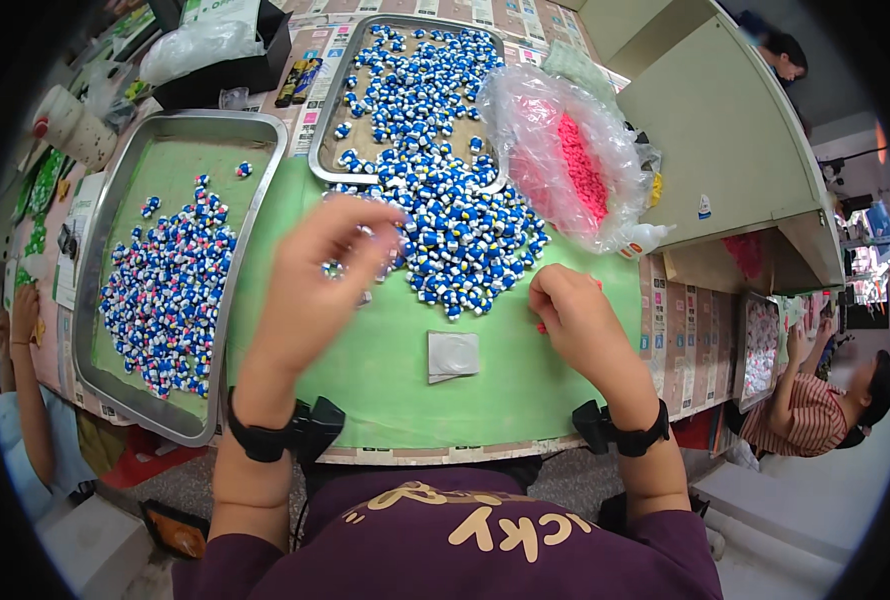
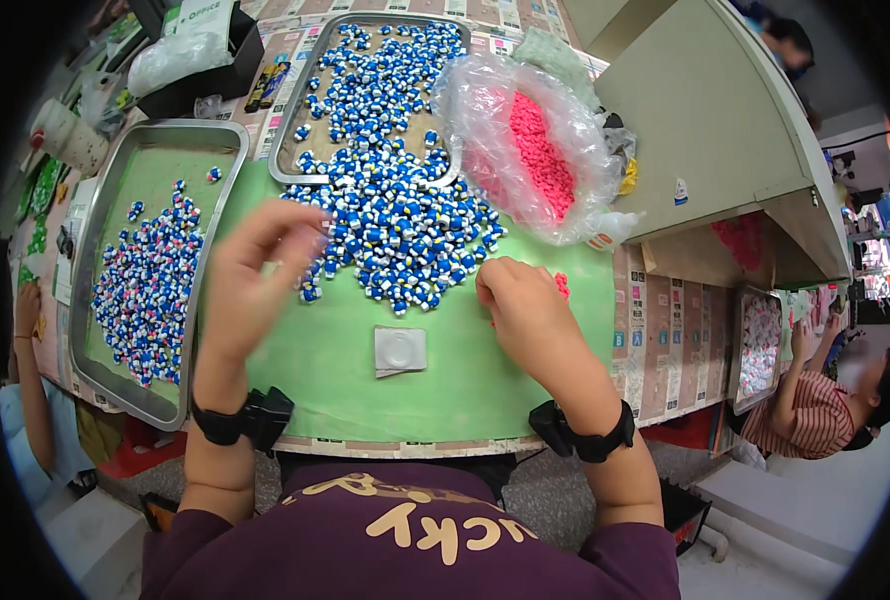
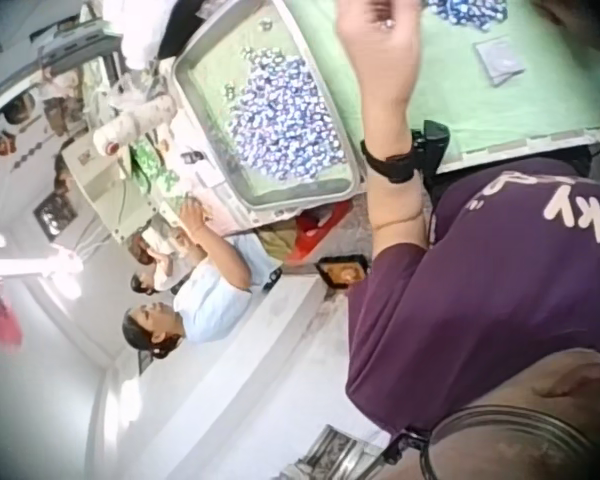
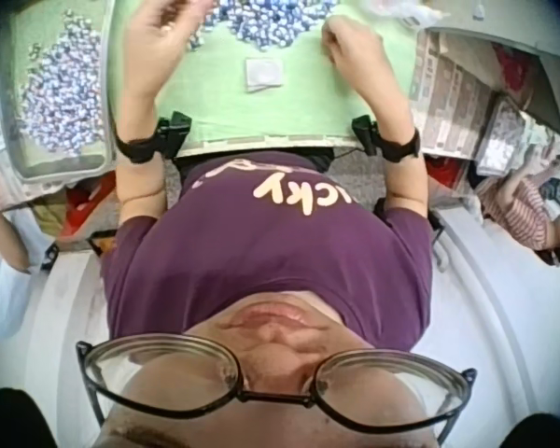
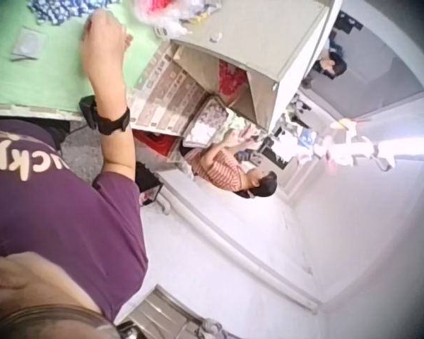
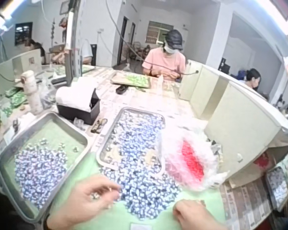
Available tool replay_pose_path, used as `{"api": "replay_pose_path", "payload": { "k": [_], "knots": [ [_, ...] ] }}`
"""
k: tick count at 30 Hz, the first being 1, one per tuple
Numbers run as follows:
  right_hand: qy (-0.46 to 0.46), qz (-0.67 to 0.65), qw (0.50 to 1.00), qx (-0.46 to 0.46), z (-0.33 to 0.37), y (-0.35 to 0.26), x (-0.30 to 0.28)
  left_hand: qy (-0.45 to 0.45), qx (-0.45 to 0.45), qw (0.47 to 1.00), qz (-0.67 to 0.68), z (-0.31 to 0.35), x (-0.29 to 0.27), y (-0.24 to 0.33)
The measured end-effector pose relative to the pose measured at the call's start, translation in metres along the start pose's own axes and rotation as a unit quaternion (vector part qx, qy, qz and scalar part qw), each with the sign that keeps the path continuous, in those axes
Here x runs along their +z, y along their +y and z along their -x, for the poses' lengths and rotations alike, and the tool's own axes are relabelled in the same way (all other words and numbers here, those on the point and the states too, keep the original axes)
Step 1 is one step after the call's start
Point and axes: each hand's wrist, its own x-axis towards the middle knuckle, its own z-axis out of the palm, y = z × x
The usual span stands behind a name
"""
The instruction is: The person assembles small blue and white plastic components by inserting pink pieces into them. They pick up the blue parts from a tray, insert the pink pieces, and place the assembled units back onto the tray. The process is repetitive and involves handling small objects with precision.
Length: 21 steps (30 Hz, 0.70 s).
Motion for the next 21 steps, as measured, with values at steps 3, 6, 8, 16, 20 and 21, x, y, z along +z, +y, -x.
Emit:
{"api": "replay_pose_path", "payload": {
  "k": [3,6,8,16,20,21],
  "knots": [
    [-0.003,-0.026,1.0,-0.002,-0.002,-0.003,-0.001,-0.141,0.09,0.974,-0.15,0.002,0.012,-0.009],
    [-0.007,-0.046,0.999,-0.001,-0.001,-0.001,-0.002,-0.203,0.114,0.951,-0.201,0.0,0.015,-0.018],
    [-0.019,-0.055,0.998,0.008,-0.003,0.0,-0.003,-0.215,0.129,0.934,-0.256,-0.001,0.017,-0.018],
    [-0.031,-0.143,0.989,0.018,-0.005,-0.003,-0.012,-0.199,0.156,0.926,-0.282,-0.004,0.017,-0.028],
    [0.029,-0.372,0.928,-0.02,-0.006,-0.025,-0.021,-0.094,0.098,0.989,-0.065,-0.004,0.019,-0.02],
    [0.033,-0.427,0.903,-0.013,-0.007,-0.035,-0.023,-0.11,0.036,0.993,-0.007,-0.002,0.016,-0.015]
  ]
}}
